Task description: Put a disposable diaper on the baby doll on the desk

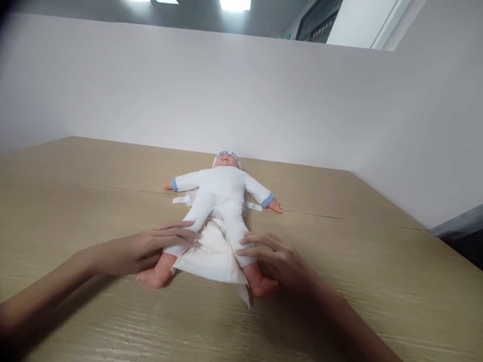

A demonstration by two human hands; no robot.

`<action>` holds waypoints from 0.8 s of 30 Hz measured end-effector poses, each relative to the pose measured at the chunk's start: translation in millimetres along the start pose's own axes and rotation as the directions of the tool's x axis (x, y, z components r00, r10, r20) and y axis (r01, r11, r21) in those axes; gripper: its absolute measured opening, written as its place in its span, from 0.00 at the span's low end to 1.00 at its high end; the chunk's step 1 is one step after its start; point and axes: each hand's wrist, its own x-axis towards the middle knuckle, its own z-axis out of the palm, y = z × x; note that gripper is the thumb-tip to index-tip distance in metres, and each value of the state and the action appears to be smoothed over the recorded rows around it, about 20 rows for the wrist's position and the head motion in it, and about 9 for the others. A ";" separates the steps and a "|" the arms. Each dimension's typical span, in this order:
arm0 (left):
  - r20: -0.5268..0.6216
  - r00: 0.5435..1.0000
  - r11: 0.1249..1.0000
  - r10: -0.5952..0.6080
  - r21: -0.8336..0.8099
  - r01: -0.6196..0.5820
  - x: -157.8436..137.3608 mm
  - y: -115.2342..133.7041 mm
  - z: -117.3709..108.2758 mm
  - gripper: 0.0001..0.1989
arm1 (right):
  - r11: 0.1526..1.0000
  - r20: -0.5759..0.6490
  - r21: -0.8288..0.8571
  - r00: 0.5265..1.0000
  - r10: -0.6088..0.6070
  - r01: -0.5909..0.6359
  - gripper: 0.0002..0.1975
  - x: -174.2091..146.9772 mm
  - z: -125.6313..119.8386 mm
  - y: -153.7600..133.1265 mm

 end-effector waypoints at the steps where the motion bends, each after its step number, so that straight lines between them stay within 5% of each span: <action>1: 0.019 1.000 1.000 -0.019 -0.011 0.019 -1.1 1.7 -1.8 0.34 | 1.000 -0.006 0.021 1.000 0.007 -0.007 0.23 -0.1 -1.4 1.4; 4: 0.019 0.997 0.996 -0.075 -0.041 0.076 -1.7 9.7 -4.2 0.28 | 0.998 0.004 0.047 0.999 0.046 -0.046 0.25 2.3 -8.3 -2.4; 8: -0.107 0.987 0.992 -0.123 -0.019 0.121 8.0 23.2 7.7 0.27 | 0.990 0.040 0.010 0.989 0.139 -0.140 0.15 9.4 -10.6 -29.1; 12: -0.245 0.957 0.986 -0.157 0.024 0.168 23.3 31.2 25.5 0.24 | 0.971 -0.039 -0.147 0.982 0.187 -0.190 0.31 14.8 13.7 -55.3; 17: -0.293 0.945 0.975 -0.146 0.117 0.187 35.5 37.1 24.1 0.07 | 0.939 -0.161 -0.251 0.967 0.199 -0.236 0.07 24.0 36.2 -56.0; 24: -0.551 0.806 0.975 -0.214 -0.064 0.215 64.3 23.7 -9.0 0.16 | 0.958 -0.389 0.025 0.880 0.273 -0.286 0.10 73.3 18.1 -23.2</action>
